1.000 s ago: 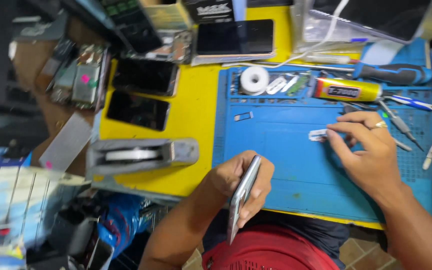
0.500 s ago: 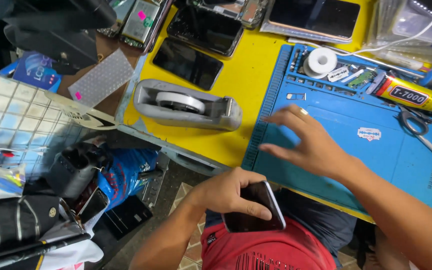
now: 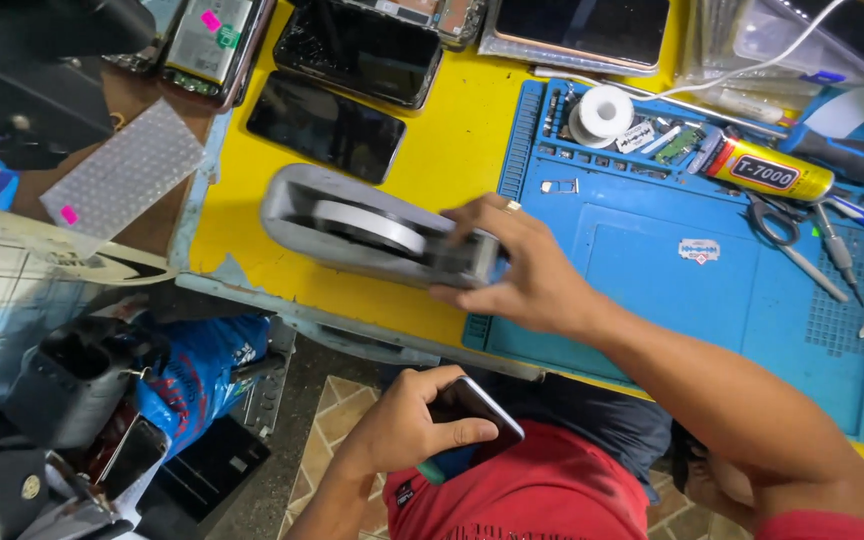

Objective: Installing a new screen on a mobile phone by applying adhesive and carefully positioning the display.

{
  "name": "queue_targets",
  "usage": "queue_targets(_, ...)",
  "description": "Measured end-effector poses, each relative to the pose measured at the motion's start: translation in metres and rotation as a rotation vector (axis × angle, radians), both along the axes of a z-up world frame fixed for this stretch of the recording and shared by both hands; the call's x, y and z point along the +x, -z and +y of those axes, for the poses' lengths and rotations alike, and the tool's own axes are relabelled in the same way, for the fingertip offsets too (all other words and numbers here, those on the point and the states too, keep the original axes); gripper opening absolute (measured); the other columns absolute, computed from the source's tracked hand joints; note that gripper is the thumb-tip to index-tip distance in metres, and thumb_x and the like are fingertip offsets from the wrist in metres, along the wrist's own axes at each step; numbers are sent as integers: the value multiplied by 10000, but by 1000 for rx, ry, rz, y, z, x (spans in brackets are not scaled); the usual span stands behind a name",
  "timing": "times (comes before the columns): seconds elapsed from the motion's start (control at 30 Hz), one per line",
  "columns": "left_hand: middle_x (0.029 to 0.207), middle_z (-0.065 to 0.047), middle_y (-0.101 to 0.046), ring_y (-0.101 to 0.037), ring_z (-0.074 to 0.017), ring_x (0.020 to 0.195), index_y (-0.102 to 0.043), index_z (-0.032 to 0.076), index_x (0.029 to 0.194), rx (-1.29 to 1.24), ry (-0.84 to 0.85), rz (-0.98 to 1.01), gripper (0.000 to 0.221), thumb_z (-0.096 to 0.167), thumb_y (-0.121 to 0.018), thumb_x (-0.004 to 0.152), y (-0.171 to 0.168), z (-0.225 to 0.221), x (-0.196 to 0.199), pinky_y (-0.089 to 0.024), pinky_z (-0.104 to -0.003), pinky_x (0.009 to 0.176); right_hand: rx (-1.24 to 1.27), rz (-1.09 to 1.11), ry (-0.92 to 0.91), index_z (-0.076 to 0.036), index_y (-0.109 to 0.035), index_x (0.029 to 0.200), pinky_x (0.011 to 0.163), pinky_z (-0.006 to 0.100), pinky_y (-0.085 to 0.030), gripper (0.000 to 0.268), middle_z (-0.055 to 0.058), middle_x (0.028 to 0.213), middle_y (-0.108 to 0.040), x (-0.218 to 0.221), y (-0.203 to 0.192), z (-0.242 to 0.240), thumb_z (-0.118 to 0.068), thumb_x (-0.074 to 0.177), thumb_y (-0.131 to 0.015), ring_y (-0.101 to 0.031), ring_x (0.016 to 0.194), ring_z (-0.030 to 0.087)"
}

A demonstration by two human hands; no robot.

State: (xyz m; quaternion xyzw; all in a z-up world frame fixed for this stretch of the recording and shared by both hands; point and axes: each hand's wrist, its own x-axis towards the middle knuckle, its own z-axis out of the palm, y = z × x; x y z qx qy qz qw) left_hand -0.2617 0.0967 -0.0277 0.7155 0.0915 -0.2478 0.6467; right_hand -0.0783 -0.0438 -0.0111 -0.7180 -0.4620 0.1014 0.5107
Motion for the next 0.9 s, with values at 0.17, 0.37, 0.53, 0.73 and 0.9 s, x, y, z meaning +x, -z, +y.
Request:
queue_targets(0.17,718,67,-608,-515,-50,699,-712,122,853,-76,40,14,255,306,-878,793,-2,-2,13,-444,-238,621,-33,25,306,-118,-602,1009,931,365,-466,427,131,1191,-681,-31,7,-68,-256,739,-903,-653,1063,257)
queue_targets(0.37,695,80,-570,-456,-44,660,-673,129,842,-115,174,-35,265,310,-864,810,-9,-14,45,-381,-241,566,-30,-89,605,-111,-601,1001,904,369,-458,472,158,1139,-649,-48,38,-94,-296,717,-930,-595,1052,254)
queue_targets(0.53,714,66,-616,-517,-43,674,-717,122,887,-84,212,-23,243,300,-860,806,-28,-19,68,-428,-234,574,31,-80,596,-144,-644,1027,959,374,-460,458,139,1154,-614,-38,35,-80,-357,734,-925,-562,1149,267)
queue_targets(0.73,750,24,-694,-585,-56,711,-724,79,895,-161,194,49,213,223,-858,810,-34,-10,80,-495,-227,625,-44,118,75,-150,-627,1206,1119,429,-424,493,136,1314,-511,8,7,-117,-434,837,-788,-534,1251,272)
queue_targets(0.9,736,26,-691,-567,-60,705,-741,82,889,-117,213,83,215,248,-853,812,-36,-10,85,-473,-242,612,-113,-2,-152,-159,-699,1064,1007,445,-443,284,128,1211,-508,35,-11,-110,-396,908,-710,-522,1170,287)
